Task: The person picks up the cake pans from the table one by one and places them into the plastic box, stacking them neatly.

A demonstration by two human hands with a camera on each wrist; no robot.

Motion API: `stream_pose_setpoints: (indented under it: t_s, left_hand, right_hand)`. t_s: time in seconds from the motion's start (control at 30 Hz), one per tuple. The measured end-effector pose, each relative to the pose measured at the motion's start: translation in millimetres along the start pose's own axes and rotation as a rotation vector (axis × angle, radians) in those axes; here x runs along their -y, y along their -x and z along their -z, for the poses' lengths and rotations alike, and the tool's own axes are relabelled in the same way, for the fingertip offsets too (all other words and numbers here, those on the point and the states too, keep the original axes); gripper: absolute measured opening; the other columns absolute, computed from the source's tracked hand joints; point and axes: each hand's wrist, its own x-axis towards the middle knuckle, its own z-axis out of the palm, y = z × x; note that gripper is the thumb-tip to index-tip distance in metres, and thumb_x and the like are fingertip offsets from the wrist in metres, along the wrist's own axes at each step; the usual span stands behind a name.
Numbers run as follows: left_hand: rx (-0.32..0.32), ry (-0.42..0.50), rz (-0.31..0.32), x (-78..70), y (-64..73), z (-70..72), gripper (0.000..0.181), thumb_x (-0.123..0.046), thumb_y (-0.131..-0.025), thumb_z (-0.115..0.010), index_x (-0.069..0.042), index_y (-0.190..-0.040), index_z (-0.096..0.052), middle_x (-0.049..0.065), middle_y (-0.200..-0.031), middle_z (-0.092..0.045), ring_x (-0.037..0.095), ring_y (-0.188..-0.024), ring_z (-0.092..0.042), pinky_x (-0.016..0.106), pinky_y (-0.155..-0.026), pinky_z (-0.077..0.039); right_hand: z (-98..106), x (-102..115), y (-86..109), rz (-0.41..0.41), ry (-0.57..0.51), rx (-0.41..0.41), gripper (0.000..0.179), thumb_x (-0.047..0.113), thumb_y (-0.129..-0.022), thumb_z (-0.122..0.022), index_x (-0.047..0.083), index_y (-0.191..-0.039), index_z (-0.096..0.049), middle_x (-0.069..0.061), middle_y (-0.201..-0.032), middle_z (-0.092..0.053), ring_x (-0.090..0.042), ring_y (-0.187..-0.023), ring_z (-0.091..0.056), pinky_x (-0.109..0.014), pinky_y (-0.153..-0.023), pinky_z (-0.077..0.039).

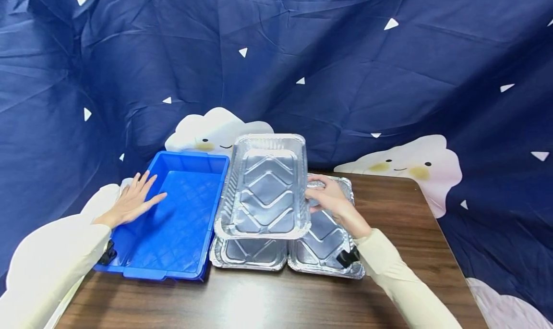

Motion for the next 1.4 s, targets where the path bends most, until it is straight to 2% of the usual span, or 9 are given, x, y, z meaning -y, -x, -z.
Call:
stream_pose_setpoints:
  t_s: [0.13, 0.47, 0.6, 0.77, 1.03, 1.23, 1.4]
  left_hand:
    - [0.0, 0.018, -0.003, -3.3, 2.7, 1.6, 0.094, -0.055, -0.108, -0.046, 0.005, -0.166, -0.002, 0.032, -0.172, 0.008, 0.056, -0.155, 0.016, 0.077, -0.118, 0.007]
    - [-0.014, 0.11, -0.017, 12.7, -2.8, -3.1, 0.092, -0.06, -0.108, -0.041, 0.001, -0.168, -0.007, 0.029, -0.173, 0.007, 0.052, -0.156, 0.019, 0.075, -0.117, 0.013]
    - [0.006, 0.094, 0.005, 19.6, -6.2, -5.4, 0.091, -0.061, -0.109, -0.04, 0.0, -0.168, -0.006, 0.03, -0.173, 0.008, 0.053, -0.156, 0.019, 0.076, -0.117, 0.013]
    - [0.021, 0.099, 0.007, 20.9, -9.5, -5.7, 0.092, -0.061, -0.109, -0.039, 0.001, -0.168, -0.005, 0.03, -0.172, 0.01, 0.053, -0.155, 0.021, 0.076, -0.116, 0.014]
    - [0.012, 0.085, -0.013, 15.8, -6.5, -2.0, 0.092, -0.061, -0.108, -0.041, 0.003, -0.167, -0.01, 0.031, -0.173, 0.007, 0.054, -0.156, 0.018, 0.078, -0.116, 0.009]
    - [-0.003, 0.054, -0.04, 19.0, -5.8, -3.5, 0.087, -0.056, -0.11, -0.041, 0.002, -0.167, -0.012, 0.033, -0.172, 0.005, 0.055, -0.156, 0.014, 0.08, -0.115, 0.005]
    - [-0.007, 0.038, -0.05, 18.7, -6.7, -4.2, 0.086, -0.055, -0.11, -0.043, 0.001, -0.168, -0.012, 0.036, -0.171, 0.003, 0.057, -0.155, 0.012, 0.081, -0.114, 0.003]
  right_hand:
    - [-28.8, 8.1, -6.3, -0.005, 0.004, 0.022, 0.049, 0.0, -0.087, -0.063, -0.006, -0.135, -0.055, -0.006, -0.091, -0.074, -0.008, -0.076, -0.065, -0.024, -0.055, -0.058]
    - [-92.6, 24.3, -17.0, -0.023, 0.073, 0.034, 0.044, 0.002, -0.084, -0.064, -0.003, -0.127, -0.059, -0.007, -0.086, -0.067, -0.013, -0.063, -0.062, -0.027, -0.055, -0.06]
    - [-115.8, 29.3, -19.2, -0.016, 0.101, 0.043, 0.047, 0.002, -0.083, -0.067, -0.003, -0.129, -0.06, -0.008, -0.086, -0.068, -0.013, -0.055, -0.064, -0.03, -0.057, -0.062]
    - [-145.2, 34.4, -19.2, -0.03, 0.17, 0.043, 0.046, 0.005, -0.084, -0.074, 0.001, -0.129, -0.061, -0.007, -0.08, -0.071, -0.012, -0.046, -0.064, -0.031, -0.063, -0.062]
    - [-191.5, 27.4, -21.2, -0.002, 0.246, 0.024, 0.039, 0.008, -0.086, -0.077, 0.004, -0.123, -0.063, -0.001, -0.077, -0.069, -0.014, -0.044, -0.067, -0.024, -0.06, -0.06]
    - [-222.8, 17.0, -21.8, 0.008, 0.202, -0.005, 0.038, 0.005, -0.085, -0.077, 0.003, -0.121, -0.064, 0.002, -0.077, -0.065, -0.02, -0.048, -0.071, -0.024, -0.06, -0.06]
    - [-246.3, 6.2, -20.0, 0.014, 0.137, -0.047, 0.036, 0.001, -0.084, -0.077, 0.002, -0.117, -0.063, 0.002, -0.076, -0.061, -0.022, -0.047, -0.071, -0.029, -0.051, -0.059]
